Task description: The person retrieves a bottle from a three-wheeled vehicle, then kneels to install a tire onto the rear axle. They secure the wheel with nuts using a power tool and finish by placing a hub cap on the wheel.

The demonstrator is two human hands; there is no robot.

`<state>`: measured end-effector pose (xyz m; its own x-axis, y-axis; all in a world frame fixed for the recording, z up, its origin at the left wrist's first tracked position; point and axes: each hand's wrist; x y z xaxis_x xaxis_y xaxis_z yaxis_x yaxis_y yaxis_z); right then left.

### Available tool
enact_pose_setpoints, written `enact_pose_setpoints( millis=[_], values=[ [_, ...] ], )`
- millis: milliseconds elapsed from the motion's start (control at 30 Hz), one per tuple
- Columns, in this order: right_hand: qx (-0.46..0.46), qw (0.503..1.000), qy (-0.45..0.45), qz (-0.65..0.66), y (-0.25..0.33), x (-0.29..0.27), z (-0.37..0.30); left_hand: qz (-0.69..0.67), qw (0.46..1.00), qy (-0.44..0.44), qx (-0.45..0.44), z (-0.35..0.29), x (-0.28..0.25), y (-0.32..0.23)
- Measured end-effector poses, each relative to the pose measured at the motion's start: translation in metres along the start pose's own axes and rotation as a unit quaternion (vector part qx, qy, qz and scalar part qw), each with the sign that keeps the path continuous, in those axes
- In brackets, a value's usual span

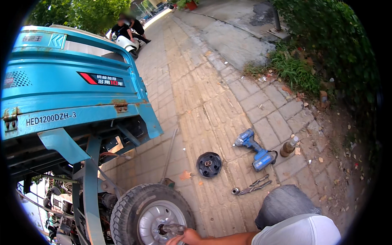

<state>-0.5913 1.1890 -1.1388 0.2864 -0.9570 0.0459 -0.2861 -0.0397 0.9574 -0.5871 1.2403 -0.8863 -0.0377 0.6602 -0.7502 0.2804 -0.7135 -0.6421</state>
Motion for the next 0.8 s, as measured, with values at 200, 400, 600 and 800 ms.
enact_pose_setpoints(
  millis=[200, 400, 600, 800],
  values=[
    [-0.033, 0.999, -0.011, 0.017, -0.027, 0.018, 0.010, 0.039, 0.999, 0.037, -0.008, 0.012, 0.003, 0.011],
    [-0.038, 0.996, -0.057, 0.057, -0.061, 0.041, 0.022, 0.042, 0.996, 0.036, -0.066, 0.029, 0.016, 0.028],
    [-0.075, 0.994, -0.080, 0.000, -0.072, 0.058, 0.024, 0.116, 0.992, 0.056, -0.009, 0.045, 0.018, 0.032],
    [-0.067, 0.996, -0.051, 0.008, -0.063, 0.056, 0.015, 0.047, 0.996, 0.048, -0.063, 0.041, 0.019, 0.048]
  ],
)
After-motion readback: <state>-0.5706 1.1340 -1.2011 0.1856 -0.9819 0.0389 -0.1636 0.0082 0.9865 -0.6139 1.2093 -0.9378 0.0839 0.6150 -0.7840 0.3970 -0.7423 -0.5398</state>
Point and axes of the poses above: each hand's wrist, its own z-axis towards the middle knuckle, its own x-axis out of the palm, y = z × x, and after that the axes turned 8 degrees about -y, right-handed
